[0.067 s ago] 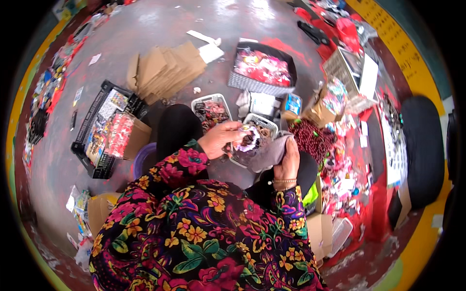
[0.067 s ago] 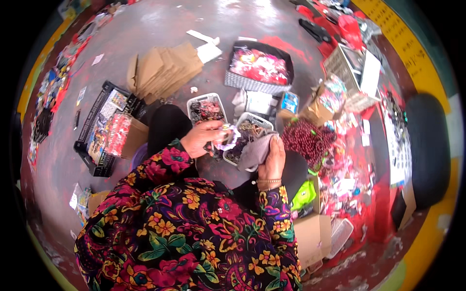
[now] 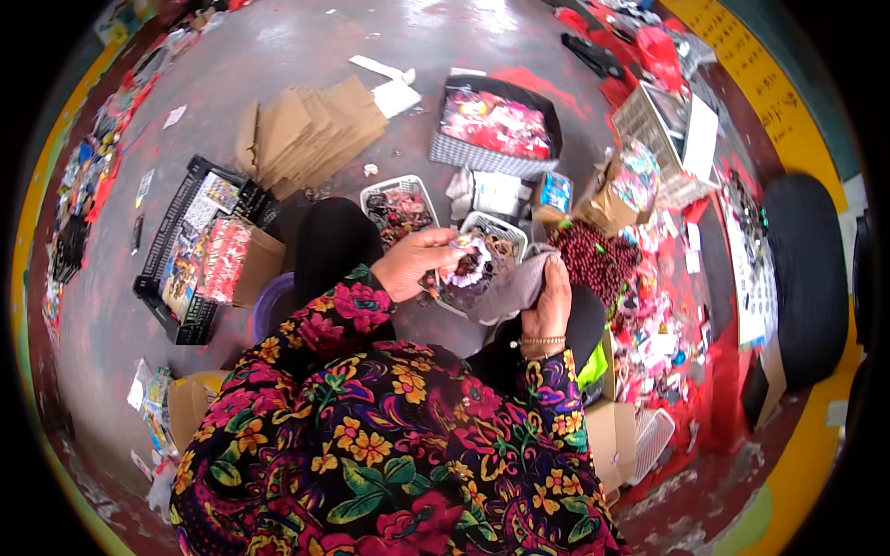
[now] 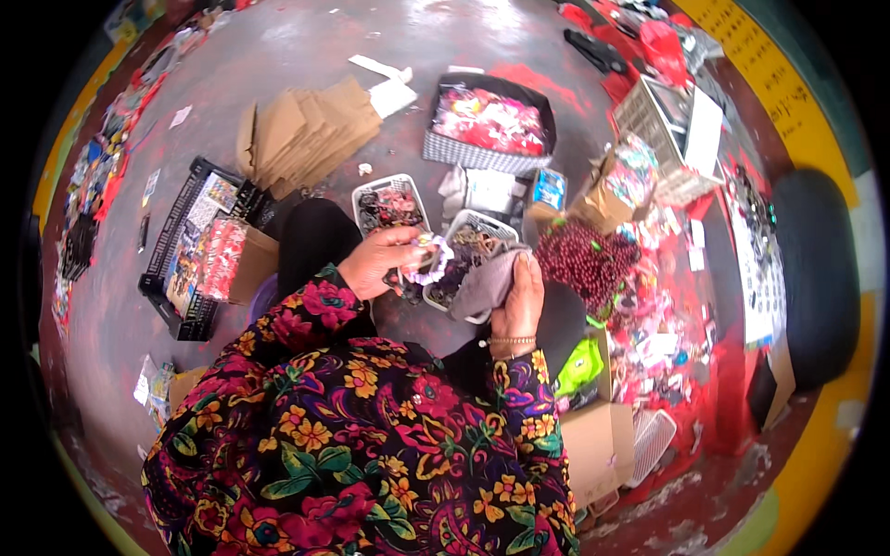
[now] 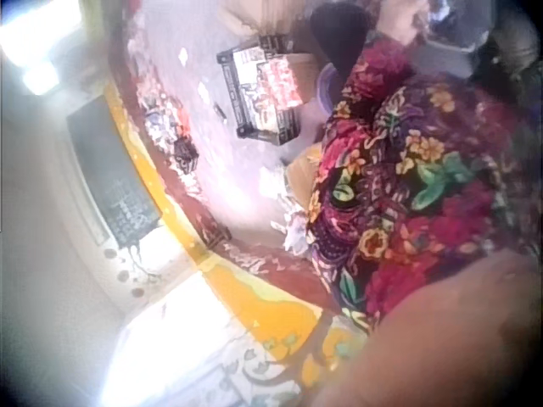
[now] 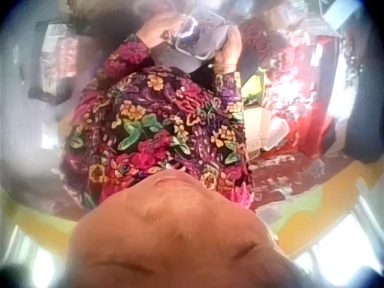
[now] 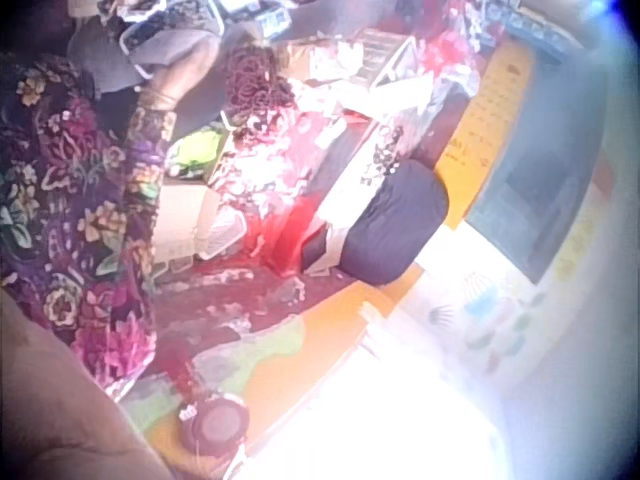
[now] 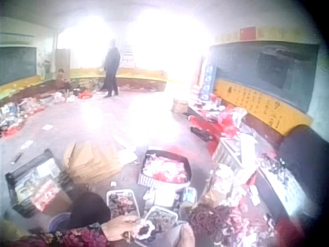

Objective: The person sits on the floor and sorts small hair accessories from a white basket into clear plastic bags. They pick up items one by one, place them into bags, and occasionally set the bags down or adjust the basket.

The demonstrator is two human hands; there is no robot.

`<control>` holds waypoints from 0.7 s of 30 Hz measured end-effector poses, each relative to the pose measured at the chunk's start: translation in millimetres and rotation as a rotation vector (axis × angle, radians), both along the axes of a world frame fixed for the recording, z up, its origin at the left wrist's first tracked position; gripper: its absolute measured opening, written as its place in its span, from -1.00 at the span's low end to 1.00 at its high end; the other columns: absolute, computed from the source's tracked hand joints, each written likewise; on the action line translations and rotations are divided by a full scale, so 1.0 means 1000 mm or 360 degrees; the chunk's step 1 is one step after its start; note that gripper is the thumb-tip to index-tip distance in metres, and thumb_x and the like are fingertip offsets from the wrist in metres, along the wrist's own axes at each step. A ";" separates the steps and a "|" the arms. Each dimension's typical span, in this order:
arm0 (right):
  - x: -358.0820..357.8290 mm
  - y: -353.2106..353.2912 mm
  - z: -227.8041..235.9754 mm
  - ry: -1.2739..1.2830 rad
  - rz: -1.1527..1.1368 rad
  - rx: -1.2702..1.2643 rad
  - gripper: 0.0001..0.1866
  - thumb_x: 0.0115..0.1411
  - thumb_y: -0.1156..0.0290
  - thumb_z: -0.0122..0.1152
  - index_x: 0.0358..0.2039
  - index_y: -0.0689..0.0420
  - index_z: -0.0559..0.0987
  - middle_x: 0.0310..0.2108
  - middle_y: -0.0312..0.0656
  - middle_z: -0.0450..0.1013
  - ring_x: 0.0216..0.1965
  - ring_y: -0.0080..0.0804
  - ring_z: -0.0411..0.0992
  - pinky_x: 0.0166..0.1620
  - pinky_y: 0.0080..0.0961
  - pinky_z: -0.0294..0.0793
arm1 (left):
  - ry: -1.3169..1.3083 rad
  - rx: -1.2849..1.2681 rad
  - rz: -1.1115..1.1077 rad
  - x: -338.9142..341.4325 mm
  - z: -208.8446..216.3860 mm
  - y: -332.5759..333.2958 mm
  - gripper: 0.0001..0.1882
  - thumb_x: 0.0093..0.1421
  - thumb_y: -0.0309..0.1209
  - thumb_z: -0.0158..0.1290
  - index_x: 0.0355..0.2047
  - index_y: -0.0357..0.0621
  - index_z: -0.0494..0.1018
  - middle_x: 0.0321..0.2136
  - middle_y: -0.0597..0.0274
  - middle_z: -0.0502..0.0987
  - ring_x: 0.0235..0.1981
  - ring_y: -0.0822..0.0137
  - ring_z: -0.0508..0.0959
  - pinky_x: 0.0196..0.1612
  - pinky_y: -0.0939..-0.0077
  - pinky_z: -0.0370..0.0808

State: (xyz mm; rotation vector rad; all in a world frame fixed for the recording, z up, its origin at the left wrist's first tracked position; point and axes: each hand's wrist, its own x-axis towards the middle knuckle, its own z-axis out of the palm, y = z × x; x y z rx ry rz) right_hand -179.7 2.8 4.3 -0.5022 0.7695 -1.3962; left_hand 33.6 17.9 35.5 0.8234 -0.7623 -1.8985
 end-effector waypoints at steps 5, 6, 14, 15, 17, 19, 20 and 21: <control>0.004 0.004 0.011 0.0066 0.0065 -0.0140 -0.83 0.18 0.44 0.00 -0.23 0.20 0.44 -0.35 -0.27 0.44 -0.36 -0.53 0.41 -0.27 -0.59 0.43 | -0.0834 -0.0388 -0.0042 0.001 -0.006 -0.001 -0.78 0.16 -0.45 -0.06 -0.20 -0.28 0.40 -0.60 0.42 0.34 -0.60 0.64 0.31 -0.62 0.81 0.31; 0.006 0.006 0.012 0.0118 0.0111 -0.0174 -0.84 0.17 0.46 0.01 -0.24 0.20 0.44 -0.36 -0.28 0.44 -0.36 -0.55 0.41 -0.27 -0.60 0.43 | -0.0970 -0.0502 -0.0004 -0.001 -0.010 -0.001 -0.79 0.16 -0.45 -0.07 -0.21 -0.26 0.41 -0.61 0.41 0.36 -0.61 0.64 0.33 -0.65 0.82 0.32; 0.015 0.012 0.009 0.1094 0.0334 -0.0903 -0.71 -0.05 0.66 0.19 -0.25 0.19 0.51 -0.26 -0.25 0.36 -0.20 -0.51 0.33 -0.12 -0.64 0.30 | -0.1447 -0.1344 -0.0054 -0.012 -0.023 0.003 -0.90 0.09 -0.48 -0.03 -0.42 -0.24 0.43 -0.74 0.25 0.35 -0.72 0.50 0.36 -0.66 0.57 0.28; 0.018 0.011 0.011 0.1260 0.0396 -0.0949 -0.73 -0.07 0.65 0.22 -0.28 0.18 0.52 -0.30 -0.28 0.36 -0.23 -0.52 0.33 -0.15 -0.65 0.30 | -0.1430 -0.1132 -0.0158 -0.017 -0.013 0.005 -0.90 0.05 -0.49 -0.03 -0.56 -0.25 0.39 -0.73 0.16 0.36 -0.73 0.41 0.38 -0.63 0.53 0.30; 0.016 0.012 0.010 0.1078 0.0507 -0.0843 -0.74 -0.07 0.64 0.23 -0.30 0.18 0.51 -0.34 -0.29 0.35 -0.26 -0.52 0.33 -0.17 -0.65 0.30 | -0.1418 -0.1124 -0.0247 -0.015 -0.016 0.004 -0.90 0.03 -0.51 -0.03 -0.59 -0.26 0.36 -0.74 0.14 0.36 -0.72 0.36 0.40 -0.62 0.50 0.31; 0.016 0.013 0.006 0.0960 0.0529 -0.0770 -0.78 -0.07 0.63 0.23 -0.35 0.18 0.48 -0.40 -0.29 0.33 -0.33 -0.51 0.31 -0.21 -0.65 0.30 | -0.1442 -0.1167 -0.0271 -0.015 -0.012 0.003 -0.88 0.01 -0.52 -0.03 -0.63 -0.26 0.33 -0.74 0.12 0.35 -0.70 0.32 0.42 -0.60 0.47 0.31; 0.016 0.014 0.006 0.1011 0.0490 -0.0792 -0.79 -0.06 0.63 0.22 -0.36 0.18 0.47 -0.41 -0.29 0.33 -0.34 -0.51 0.31 -0.23 -0.64 0.30 | -0.1463 -0.1207 -0.0254 -0.017 -0.008 0.004 -0.88 0.00 -0.53 -0.03 -0.64 -0.25 0.32 -0.74 0.12 0.35 -0.69 0.30 0.43 -0.59 0.46 0.32; 0.016 0.015 0.007 0.1062 0.0458 -0.0817 -0.80 -0.06 0.62 0.22 -0.37 0.18 0.46 -0.42 -0.29 0.33 -0.36 -0.50 0.31 -0.25 -0.64 0.30 | -0.1486 -0.1244 -0.0230 -0.019 -0.006 0.005 -0.87 -0.01 -0.53 -0.03 -0.66 -0.25 0.30 -0.75 0.12 0.35 -0.67 0.28 0.43 -0.58 0.44 0.32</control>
